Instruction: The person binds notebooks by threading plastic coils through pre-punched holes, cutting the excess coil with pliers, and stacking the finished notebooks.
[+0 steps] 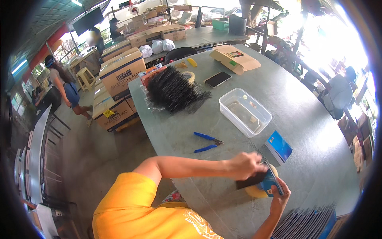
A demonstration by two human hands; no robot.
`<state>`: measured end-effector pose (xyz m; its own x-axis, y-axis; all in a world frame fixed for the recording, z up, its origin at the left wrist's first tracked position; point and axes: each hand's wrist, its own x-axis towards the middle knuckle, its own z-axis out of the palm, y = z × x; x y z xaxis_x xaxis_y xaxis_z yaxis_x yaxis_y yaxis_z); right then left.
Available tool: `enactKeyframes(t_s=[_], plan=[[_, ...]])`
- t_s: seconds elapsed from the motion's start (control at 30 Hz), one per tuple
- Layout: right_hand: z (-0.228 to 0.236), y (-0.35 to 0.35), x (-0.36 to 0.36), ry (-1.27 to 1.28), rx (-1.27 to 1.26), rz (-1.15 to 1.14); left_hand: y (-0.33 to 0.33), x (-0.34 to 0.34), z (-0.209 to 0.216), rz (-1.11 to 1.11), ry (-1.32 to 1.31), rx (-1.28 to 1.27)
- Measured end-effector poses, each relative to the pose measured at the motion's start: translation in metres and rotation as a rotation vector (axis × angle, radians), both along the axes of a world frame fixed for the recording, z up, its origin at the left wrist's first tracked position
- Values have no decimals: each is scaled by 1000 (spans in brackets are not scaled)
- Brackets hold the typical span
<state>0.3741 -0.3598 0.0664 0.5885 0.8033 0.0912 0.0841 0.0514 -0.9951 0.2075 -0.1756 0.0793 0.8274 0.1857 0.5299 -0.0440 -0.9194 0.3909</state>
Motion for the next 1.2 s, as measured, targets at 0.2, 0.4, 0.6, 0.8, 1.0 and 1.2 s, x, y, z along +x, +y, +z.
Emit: enactKeyframes(t_s=[0.2, 0.4, 0.6, 0.8, 1.0, 1.2], plan=[[6, 7, -20, 2, -16, -25, 0, -11, 50, 151, -362, -110], [3, -6, -7, -142, -117, -68, -7, 6, 60, -22, -349, -137], [8, 19, -20, -55, -50, 130, -5, -11, 28, -114, -47, -35], [-3, -1, -21, -28, -93, 112, -24, 4, 43, -150, 19, -26], [-6, 6, -29, 98, -33, 99, -24, 11, 66, 32, -284, -115], [-12, 4, -25, 21, -52, 102, -23, 19, 64, 53, -297, -188]])
